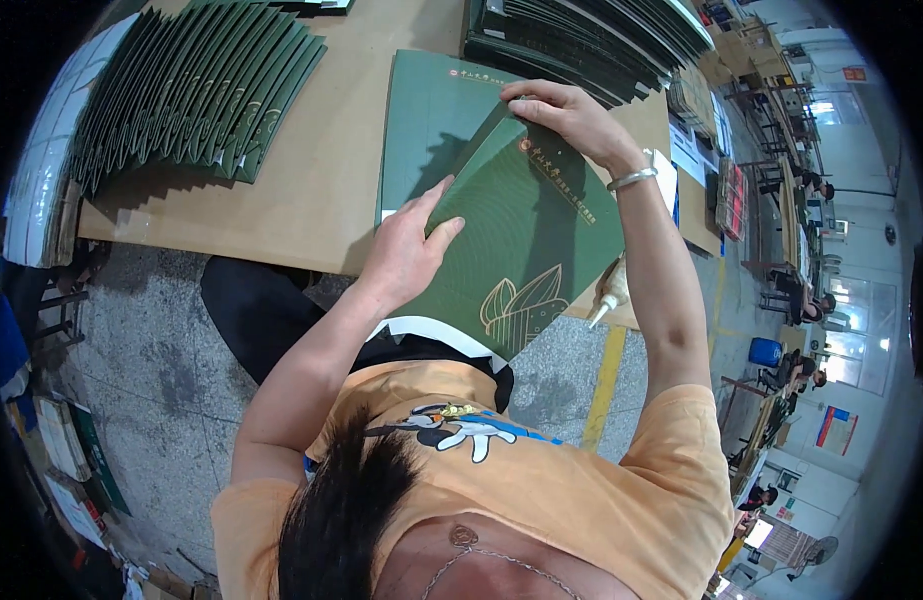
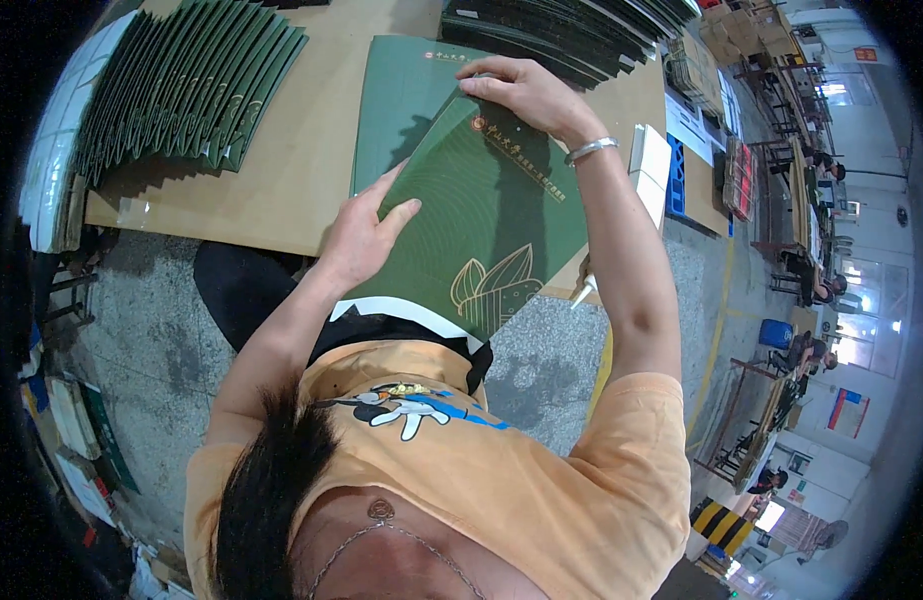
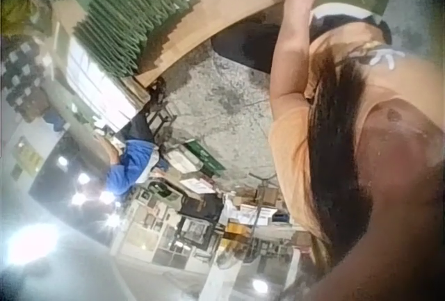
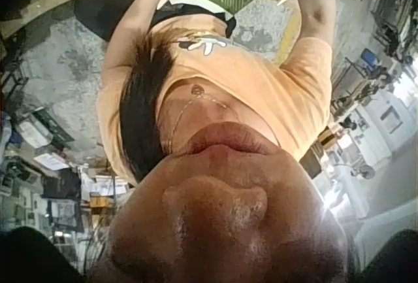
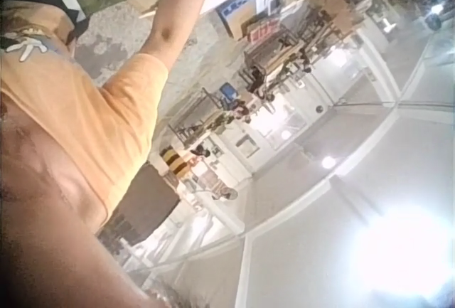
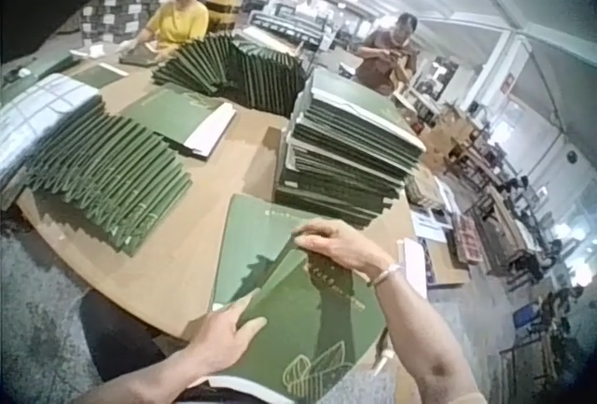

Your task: Applying glue to paper folder flaps and folding them into final shape.

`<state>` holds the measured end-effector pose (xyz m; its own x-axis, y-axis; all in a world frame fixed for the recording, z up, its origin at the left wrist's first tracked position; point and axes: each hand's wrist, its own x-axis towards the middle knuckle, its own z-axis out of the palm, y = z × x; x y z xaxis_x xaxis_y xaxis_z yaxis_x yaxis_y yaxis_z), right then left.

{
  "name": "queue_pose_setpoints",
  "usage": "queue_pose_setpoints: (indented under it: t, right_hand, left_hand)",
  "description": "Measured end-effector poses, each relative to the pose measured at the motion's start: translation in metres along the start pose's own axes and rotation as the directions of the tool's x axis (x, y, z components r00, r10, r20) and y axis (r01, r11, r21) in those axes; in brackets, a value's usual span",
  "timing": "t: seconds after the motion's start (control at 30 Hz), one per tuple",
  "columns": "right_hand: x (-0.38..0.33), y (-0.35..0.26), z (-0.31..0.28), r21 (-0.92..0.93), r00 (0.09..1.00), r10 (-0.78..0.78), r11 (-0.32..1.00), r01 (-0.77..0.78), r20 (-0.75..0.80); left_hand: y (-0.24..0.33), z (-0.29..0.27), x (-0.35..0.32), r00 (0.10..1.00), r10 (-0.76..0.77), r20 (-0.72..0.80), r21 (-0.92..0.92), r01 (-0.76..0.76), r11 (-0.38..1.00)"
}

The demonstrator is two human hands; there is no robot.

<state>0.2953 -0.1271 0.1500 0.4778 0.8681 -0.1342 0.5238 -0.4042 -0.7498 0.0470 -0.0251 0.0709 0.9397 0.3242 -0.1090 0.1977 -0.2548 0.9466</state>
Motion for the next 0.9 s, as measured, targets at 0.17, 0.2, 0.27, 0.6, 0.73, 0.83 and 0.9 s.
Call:
queue_pose_setpoints:
  t: [0.17, 0.2, 0.27, 0.6, 0.73, 0.83, 0.9]
  right_hand:
    - [0.021, 0.02, 0.008, 0.065, 0.983, 0.143, 0.986, -0.151, 0.113]
    - [0.022, 0.02, 0.011, 0.131, 0.981, 0.153, 0.977, -0.168, 0.12]
    - [0.025, 0.025, 0.017, 0.188, 0.988, 0.133, 0.971, -0.147, 0.083]
    - [0.027, 0.01, 0.012, 0.176, 0.998, -0.067, 0.982, 0.065, 0.007]
    - [0.026, 0.013, 0.01, 0.154, 0.999, 0.041, 0.987, -0.046, 0.032]
    - [0.029, 0.007, 0.021, 0.112, 0.993, 0.117, 0.987, -0.118, 0.011]
    - [0.034, 0.008, 0.035, 0.227, 0.995, -0.066, 0.971, 0.08, -0.069]
  left_hand:
    - [-0.017, -0.001, 0.02, 0.999, -0.043, 0.024, -0.038, 0.044, 0.998]
    - [-0.017, -0.002, 0.024, 0.999, -0.046, 0.018, -0.039, 0.047, 0.998]
    - [-0.013, 0.0, 0.032, 1.0, 0.006, -0.011, -0.139, -0.008, 0.99]
    - [0.022, -0.004, 0.045, 0.987, 0.047, -0.153, -0.067, -0.058, 0.996]
    - [0.028, -0.004, 0.039, 0.989, 0.015, -0.149, -0.062, -0.025, 0.998]
    - [0.028, -0.006, 0.039, 0.987, -0.025, -0.158, -0.085, 0.012, 0.996]
    - [0.02, -0.003, 0.039, 0.956, 0.017, -0.293, -0.047, -0.032, 0.998]
